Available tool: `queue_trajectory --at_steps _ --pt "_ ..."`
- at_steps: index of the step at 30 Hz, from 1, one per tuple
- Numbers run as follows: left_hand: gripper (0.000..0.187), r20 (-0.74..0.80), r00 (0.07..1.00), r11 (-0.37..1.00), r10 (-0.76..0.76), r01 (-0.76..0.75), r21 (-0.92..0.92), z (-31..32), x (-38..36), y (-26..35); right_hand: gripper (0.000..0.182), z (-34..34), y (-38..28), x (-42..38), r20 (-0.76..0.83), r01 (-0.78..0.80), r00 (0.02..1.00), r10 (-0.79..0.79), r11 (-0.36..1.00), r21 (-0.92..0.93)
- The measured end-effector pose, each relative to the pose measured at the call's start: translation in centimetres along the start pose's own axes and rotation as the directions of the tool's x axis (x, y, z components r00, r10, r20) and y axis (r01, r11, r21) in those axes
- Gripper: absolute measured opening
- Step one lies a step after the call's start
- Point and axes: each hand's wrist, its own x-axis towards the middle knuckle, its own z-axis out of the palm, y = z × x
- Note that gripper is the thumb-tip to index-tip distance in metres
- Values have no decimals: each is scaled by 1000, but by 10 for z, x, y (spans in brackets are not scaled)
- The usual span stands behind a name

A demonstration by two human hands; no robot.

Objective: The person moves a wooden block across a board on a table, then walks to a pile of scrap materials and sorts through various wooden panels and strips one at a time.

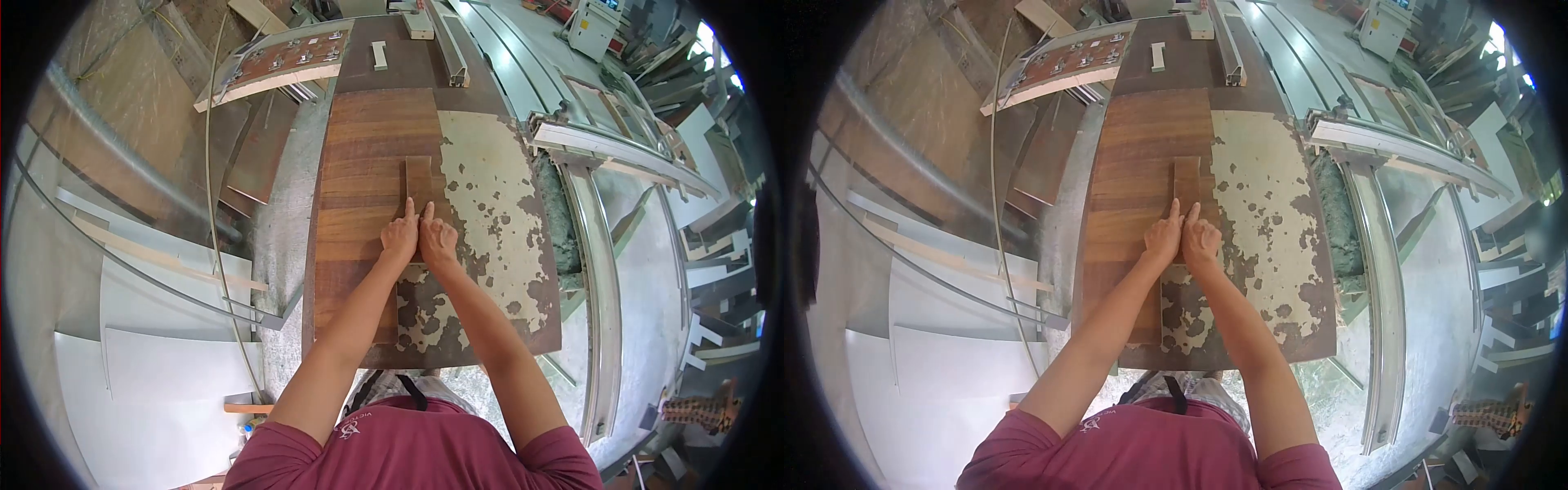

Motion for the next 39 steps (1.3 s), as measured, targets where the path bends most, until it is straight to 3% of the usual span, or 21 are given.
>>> queue_trajectory --at_steps 5,7,15,29,39 --pt "51 15 1000 1000 -20 20 -11 0 -12 -8 49 -4 -10 -13 -3 -15 1000 15 1000 23" --pt "48 -98 995 1000 6 -5 7 10 -6 -12 49 -3 -9 -10 13 -24 1000 24 999 37" --pt "49 -53 998 1000 -21 20 -11 1 29 -14 48 3 -14 27 -10 2 1000 -2 999 46" --pt "49 48 998 999 -48 47 10 -25 132 -10 46 18 -21 136 -51 -8 999 8 1000 15" --pt "48 -54 999 1000 1 -1 11 -29 216 -12 45 21 -23 218 -79 -6 997 7 1000 14"
